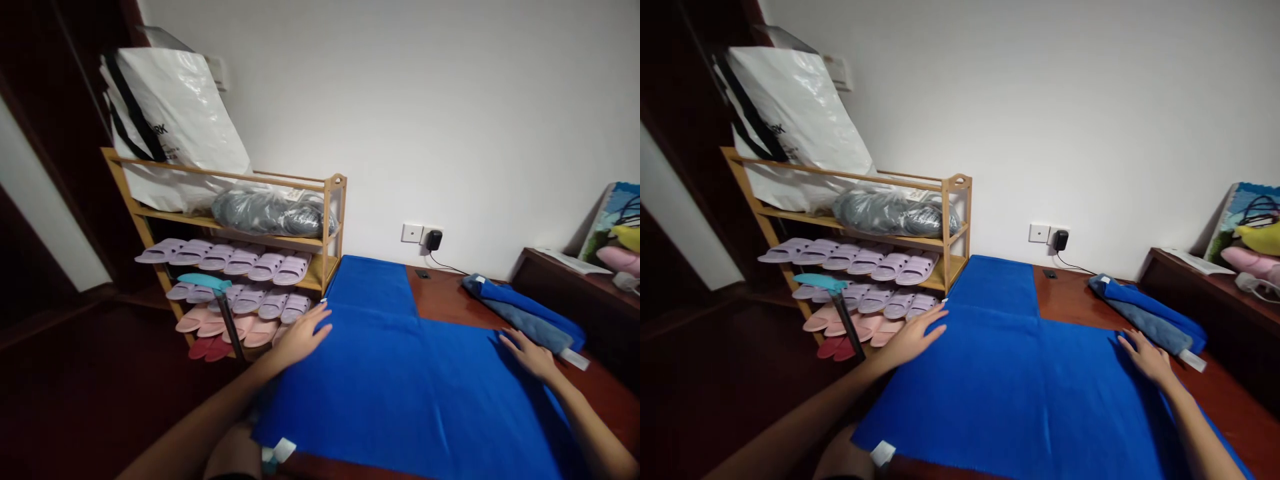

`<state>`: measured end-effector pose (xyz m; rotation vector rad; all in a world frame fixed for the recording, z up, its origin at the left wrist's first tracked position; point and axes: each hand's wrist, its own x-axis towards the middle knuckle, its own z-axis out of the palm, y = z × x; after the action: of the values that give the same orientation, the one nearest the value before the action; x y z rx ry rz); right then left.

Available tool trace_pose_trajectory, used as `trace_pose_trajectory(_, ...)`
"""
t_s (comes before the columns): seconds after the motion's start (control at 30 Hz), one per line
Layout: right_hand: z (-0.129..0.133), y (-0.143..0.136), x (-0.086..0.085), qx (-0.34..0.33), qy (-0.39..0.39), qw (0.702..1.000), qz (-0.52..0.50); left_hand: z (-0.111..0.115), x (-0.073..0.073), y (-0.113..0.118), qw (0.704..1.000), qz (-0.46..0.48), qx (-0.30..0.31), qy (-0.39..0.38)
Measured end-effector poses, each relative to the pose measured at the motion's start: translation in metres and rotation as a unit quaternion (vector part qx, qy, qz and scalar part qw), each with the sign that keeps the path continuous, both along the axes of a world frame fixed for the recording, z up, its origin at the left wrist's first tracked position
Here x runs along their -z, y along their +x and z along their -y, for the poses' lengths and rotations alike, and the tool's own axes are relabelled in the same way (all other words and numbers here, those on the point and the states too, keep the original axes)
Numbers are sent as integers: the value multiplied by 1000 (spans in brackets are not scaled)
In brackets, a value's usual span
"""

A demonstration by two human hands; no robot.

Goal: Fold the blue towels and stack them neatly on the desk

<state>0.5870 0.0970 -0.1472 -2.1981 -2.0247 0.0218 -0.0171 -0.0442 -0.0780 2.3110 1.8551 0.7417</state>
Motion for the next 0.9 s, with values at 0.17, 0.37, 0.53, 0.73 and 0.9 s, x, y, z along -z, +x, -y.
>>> trace_pose_trajectory(0.17,0,-2,12,59,-6,998,0,-44,17,6,998,-30,-9,-60)
trace_pose_trajectory(0.37,4,-3,16,71,-8,997,-6,-46,32,11,999,12,-24,-24)
trace_pose_trajectory(0.53,-3,-22,8,68,-3,998,-1,-69,27,-21,980,179,-85,-33)
trace_pose_trajectory(0.73,-24,-74,14,63,-9,998,-21,-95,41,-28,970,209,-97,-74)
trace_pose_trajectory(0.9,-29,-80,17,66,-1,997,-32,-101,50,-22,972,196,-110,-73)
